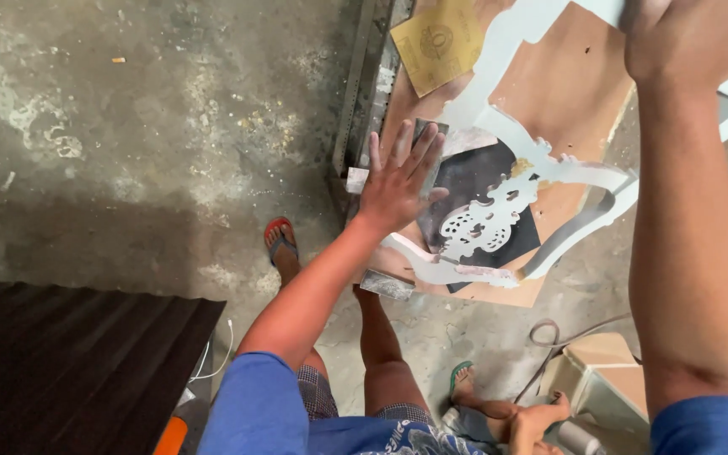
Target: Sanding a white wooden chair frame with sandpaper to prepare it for finishing.
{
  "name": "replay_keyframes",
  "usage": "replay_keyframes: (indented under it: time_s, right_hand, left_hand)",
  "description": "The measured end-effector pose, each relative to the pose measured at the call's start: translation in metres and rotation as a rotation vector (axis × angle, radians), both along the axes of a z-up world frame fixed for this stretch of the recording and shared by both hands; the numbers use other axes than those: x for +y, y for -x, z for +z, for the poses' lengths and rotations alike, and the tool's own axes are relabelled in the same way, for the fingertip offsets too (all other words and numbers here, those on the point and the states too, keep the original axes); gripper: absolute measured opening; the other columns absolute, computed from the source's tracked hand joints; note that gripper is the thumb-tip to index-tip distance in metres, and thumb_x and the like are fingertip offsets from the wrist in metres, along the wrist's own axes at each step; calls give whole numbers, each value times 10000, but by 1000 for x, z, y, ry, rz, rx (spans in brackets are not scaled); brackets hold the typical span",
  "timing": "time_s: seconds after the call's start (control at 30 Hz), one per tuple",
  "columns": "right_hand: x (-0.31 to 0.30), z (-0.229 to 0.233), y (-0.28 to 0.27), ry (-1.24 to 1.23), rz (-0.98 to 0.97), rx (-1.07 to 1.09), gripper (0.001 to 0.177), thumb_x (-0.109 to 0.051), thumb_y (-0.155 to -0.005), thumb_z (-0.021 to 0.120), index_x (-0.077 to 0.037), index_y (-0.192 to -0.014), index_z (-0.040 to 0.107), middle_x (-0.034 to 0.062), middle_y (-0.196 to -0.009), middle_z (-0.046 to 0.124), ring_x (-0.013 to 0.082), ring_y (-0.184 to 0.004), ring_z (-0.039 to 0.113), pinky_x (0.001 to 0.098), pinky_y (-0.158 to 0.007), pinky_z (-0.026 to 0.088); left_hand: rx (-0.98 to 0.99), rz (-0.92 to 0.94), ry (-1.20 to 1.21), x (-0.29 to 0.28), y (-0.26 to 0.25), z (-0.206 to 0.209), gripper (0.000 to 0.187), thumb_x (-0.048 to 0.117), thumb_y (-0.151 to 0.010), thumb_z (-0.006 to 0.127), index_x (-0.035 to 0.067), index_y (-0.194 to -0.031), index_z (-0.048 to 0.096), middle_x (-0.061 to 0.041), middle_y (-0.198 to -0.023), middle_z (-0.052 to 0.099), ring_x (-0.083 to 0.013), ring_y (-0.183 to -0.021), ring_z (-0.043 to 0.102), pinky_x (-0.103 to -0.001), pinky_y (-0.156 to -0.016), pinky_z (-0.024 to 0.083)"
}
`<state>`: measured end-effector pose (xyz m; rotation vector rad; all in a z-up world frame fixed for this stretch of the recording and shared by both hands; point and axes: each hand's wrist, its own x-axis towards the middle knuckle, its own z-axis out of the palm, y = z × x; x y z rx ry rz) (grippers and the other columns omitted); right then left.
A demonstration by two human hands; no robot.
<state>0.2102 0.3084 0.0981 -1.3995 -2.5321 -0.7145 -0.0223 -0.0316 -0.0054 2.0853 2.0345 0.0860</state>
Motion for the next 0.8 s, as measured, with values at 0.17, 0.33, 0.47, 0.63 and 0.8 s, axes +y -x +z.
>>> replay_keyframes:
  time_s: [0.17, 0.33, 0.47, 0.63, 0.8]
  right_hand:
    - [-1, 4, -1, 74, -83, -66, 555, -439, -1211, 695, -195, -839, 362, -52, -740, 382, 158, -654, 400, 398, -521, 274]
    - [-7, 17, 14, 112, -71, 36, 606, -449, -1252, 751, -176, -863, 373, -27, -746, 362, 107, -721, 429, 425, -532, 263]
    - [-22, 33, 32, 67, -27, 57, 738, -417, -1207, 814, -190, -761, 272, -50, -666, 269, 150, -644, 285, 396, -606, 214]
    - [-22, 37, 37, 71, -24, -10, 504, -353, -1114, 622, -199, -822, 241, -38, -724, 187, 146, -683, 195, 400, -631, 130]
    - [-28, 46, 49, 70, -114, 20, 655, -436, -1089, 707, -197, -752, 198, -26, -638, 141, 168, -643, 129, 400, -614, 144]
  left_hand:
    - [-126, -46, 51, 84, 21, 91, 912, 889, -1147, 285, 196, -1704, 85, 6, -1721, 23, -285, -1600, 43, -677, -1247, 45]
    - [34, -42, -10, 35, 8, 32, 1087, 1113, -1176, 498, 247, -1695, 96, 7, -1709, 18, -314, -1597, 70, -714, -1260, 158]
    - [-83, 30, -22, 81, 5, 73, 961, 960, -1092, 357, 244, -1693, 132, 42, -1717, 65, -263, -1586, 63, -685, -1243, 107]
    - [-115, 96, -84, 70, 1, 82, 1131, 1010, -890, 169, 198, -1678, 183, 29, -1717, 140, -249, -1586, 120, -635, -1245, 123]
    - [-87, 118, 76, 87, -8, 85, 1324, 1194, -926, 357, 179, -1710, 29, 4, -1761, -11, -268, -1624, -6, -712, -1234, 58]
